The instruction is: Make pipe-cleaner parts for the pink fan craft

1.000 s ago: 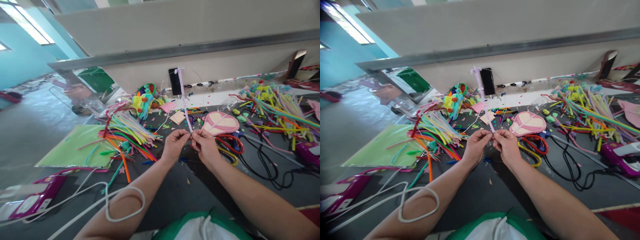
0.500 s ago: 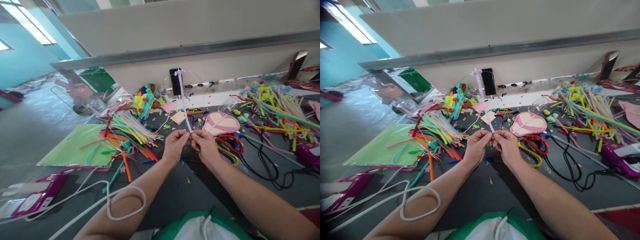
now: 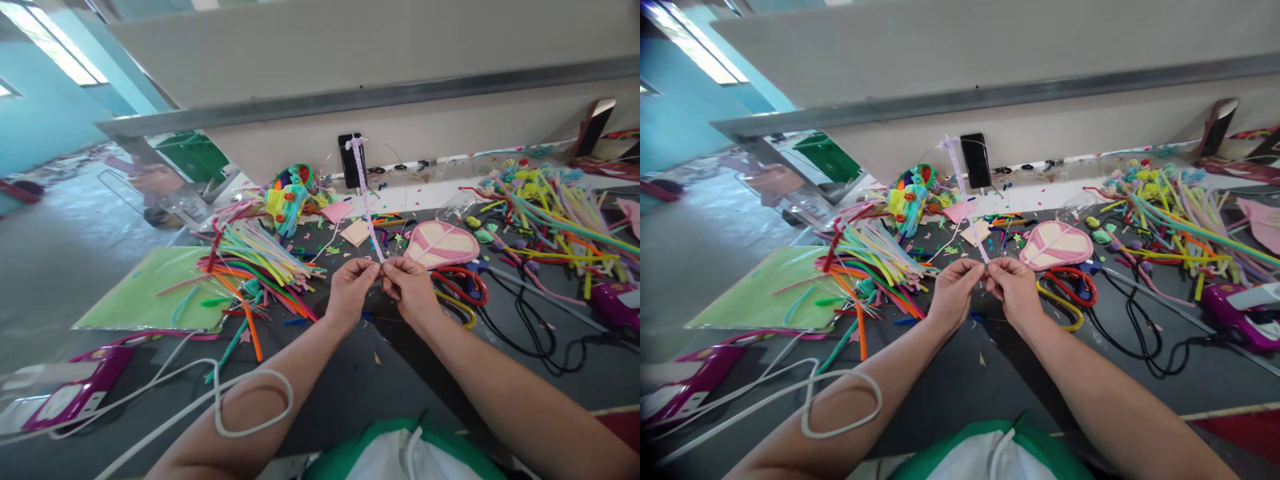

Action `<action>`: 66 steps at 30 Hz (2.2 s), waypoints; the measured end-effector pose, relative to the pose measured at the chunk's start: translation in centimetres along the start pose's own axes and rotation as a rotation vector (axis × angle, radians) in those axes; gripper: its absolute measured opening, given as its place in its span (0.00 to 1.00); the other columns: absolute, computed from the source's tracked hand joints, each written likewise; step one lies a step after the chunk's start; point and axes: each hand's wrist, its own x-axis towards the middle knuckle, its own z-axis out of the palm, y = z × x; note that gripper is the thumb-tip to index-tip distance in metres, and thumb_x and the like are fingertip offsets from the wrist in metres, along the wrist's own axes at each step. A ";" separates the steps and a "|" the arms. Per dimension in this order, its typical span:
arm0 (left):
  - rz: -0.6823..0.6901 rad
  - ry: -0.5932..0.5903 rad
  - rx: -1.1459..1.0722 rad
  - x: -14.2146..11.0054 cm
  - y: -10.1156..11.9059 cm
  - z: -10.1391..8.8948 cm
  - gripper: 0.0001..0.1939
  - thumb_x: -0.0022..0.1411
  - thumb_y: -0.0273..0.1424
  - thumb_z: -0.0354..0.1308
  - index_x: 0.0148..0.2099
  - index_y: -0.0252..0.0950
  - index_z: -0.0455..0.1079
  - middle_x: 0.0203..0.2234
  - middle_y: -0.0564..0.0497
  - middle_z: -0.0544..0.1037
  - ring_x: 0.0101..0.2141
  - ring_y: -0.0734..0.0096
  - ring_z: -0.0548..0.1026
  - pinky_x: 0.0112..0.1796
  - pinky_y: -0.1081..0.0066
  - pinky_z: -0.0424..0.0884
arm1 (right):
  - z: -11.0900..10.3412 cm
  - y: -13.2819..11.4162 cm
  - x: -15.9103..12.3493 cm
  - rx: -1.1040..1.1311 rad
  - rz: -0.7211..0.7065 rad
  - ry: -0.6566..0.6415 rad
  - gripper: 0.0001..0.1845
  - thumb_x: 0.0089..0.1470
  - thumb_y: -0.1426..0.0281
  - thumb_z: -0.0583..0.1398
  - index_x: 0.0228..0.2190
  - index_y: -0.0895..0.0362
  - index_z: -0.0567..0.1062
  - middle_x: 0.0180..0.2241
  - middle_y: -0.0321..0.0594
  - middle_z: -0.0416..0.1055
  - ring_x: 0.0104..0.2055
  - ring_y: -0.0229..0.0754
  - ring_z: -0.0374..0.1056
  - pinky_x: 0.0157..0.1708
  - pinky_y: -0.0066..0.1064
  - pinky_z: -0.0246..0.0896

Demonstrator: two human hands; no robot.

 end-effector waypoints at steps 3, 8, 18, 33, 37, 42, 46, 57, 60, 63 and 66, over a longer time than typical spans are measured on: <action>-0.001 0.018 -0.009 0.0 0.1 0.0 0.07 0.51 0.31 0.64 0.29 0.33 0.72 0.23 0.53 0.75 0.26 0.77 0.72 0.34 0.74 0.68 | 0.1 -0.1 -0.1 0.001 0.005 -0.020 0.09 0.40 0.68 0.66 0.24 0.60 0.72 0.15 0.33 0.68 0.13 0.28 0.55 0.11 0.19 0.39; 0.001 0.020 -0.015 0.0 0.3 0.0 0.07 0.51 0.32 0.64 0.29 0.33 0.72 0.23 0.53 0.76 0.26 0.77 0.72 0.34 0.73 0.68 | 0.1 -0.1 -0.3 0.026 0.005 -0.055 0.09 0.42 0.67 0.66 0.26 0.59 0.73 0.20 0.35 0.71 0.16 0.29 0.60 0.12 0.18 0.41; -0.032 -0.022 -0.017 0.1 0.4 0.1 0.09 0.51 0.34 0.63 0.27 0.33 0.71 0.23 0.52 0.74 0.23 0.77 0.70 0.30 0.72 0.68 | 0.0 -0.1 -0.1 0.038 -0.008 -0.082 0.14 0.41 0.69 0.66 0.32 0.56 0.71 0.22 0.32 0.72 0.16 0.30 0.64 0.10 0.17 0.41; -0.025 -0.015 -0.043 -0.1 0.4 0.1 0.07 0.51 0.33 0.64 0.28 0.34 0.73 0.23 0.53 0.75 0.25 0.77 0.70 0.33 0.73 0.68 | 0.1 0.1 0.0 0.051 -0.046 -0.053 0.12 0.40 0.70 0.66 0.27 0.56 0.69 0.20 0.32 0.71 0.16 0.31 0.65 0.09 0.17 0.44; -0.001 0.004 -0.015 0.0 0.1 0.0 0.06 0.51 0.32 0.64 0.28 0.34 0.73 0.23 0.52 0.75 0.26 0.77 0.71 0.34 0.73 0.68 | 0.0 0.3 0.1 0.038 -0.039 -0.022 0.11 0.40 0.70 0.66 0.26 0.57 0.69 0.19 0.32 0.71 0.15 0.31 0.64 0.09 0.18 0.43; -0.012 -0.018 0.027 0.3 -0.2 -0.4 0.06 0.51 0.32 0.64 0.29 0.34 0.73 0.24 0.51 0.76 0.27 0.75 0.72 0.34 0.73 0.68 | 0.0 -0.1 0.2 0.006 -0.008 -0.009 0.11 0.39 0.69 0.66 0.25 0.58 0.69 0.18 0.33 0.71 0.15 0.31 0.63 0.09 0.18 0.43; -0.020 -0.044 0.010 0.4 -0.1 -0.4 0.06 0.51 0.31 0.64 0.29 0.34 0.73 0.24 0.52 0.77 0.28 0.76 0.73 0.35 0.73 0.68 | 0.0 -0.4 0.2 -0.007 -0.014 -0.009 0.10 0.39 0.70 0.66 0.24 0.58 0.69 0.18 0.33 0.71 0.14 0.31 0.62 0.09 0.18 0.43; 0.006 -0.047 0.004 1.3 1.1 -1.1 0.10 0.50 0.30 0.65 0.36 0.35 0.74 0.27 0.53 0.75 0.28 0.79 0.72 0.34 0.76 0.67 | -1.0 -1.9 0.9 -0.002 -0.130 0.005 0.07 0.41 0.71 0.65 0.24 0.58 0.71 0.21 0.35 0.72 0.16 0.29 0.62 0.10 0.18 0.44; 0.079 0.024 -0.022 2.2 2.9 -1.5 0.08 0.51 0.30 0.63 0.36 0.34 0.73 0.25 0.53 0.74 0.28 0.79 0.72 0.34 0.76 0.67 | -1.6 -2.6 1.2 0.018 -0.150 0.021 0.07 0.41 0.72 0.65 0.24 0.58 0.72 0.22 0.35 0.72 0.18 0.30 0.63 0.10 0.18 0.43; 0.144 0.057 -0.030 2.6 5.2 -1.6 0.07 0.52 0.29 0.62 0.36 0.34 0.73 0.25 0.53 0.73 0.27 0.79 0.71 0.33 0.76 0.66 | -1.9 -2.9 1.1 0.014 -0.138 0.027 0.07 0.41 0.73 0.65 0.24 0.59 0.72 0.23 0.36 0.72 0.19 0.30 0.64 0.10 0.17 0.44; 0.103 -0.041 0.057 1.4 6.9 -1.1 0.07 0.53 0.29 0.60 0.37 0.35 0.73 0.25 0.53 0.73 0.27 0.77 0.70 0.32 0.75 0.66 | -1.8 -3.0 0.9 0.007 -0.127 0.019 0.07 0.41 0.73 0.66 0.25 0.58 0.72 0.23 0.35 0.71 0.19 0.30 0.63 0.10 0.17 0.44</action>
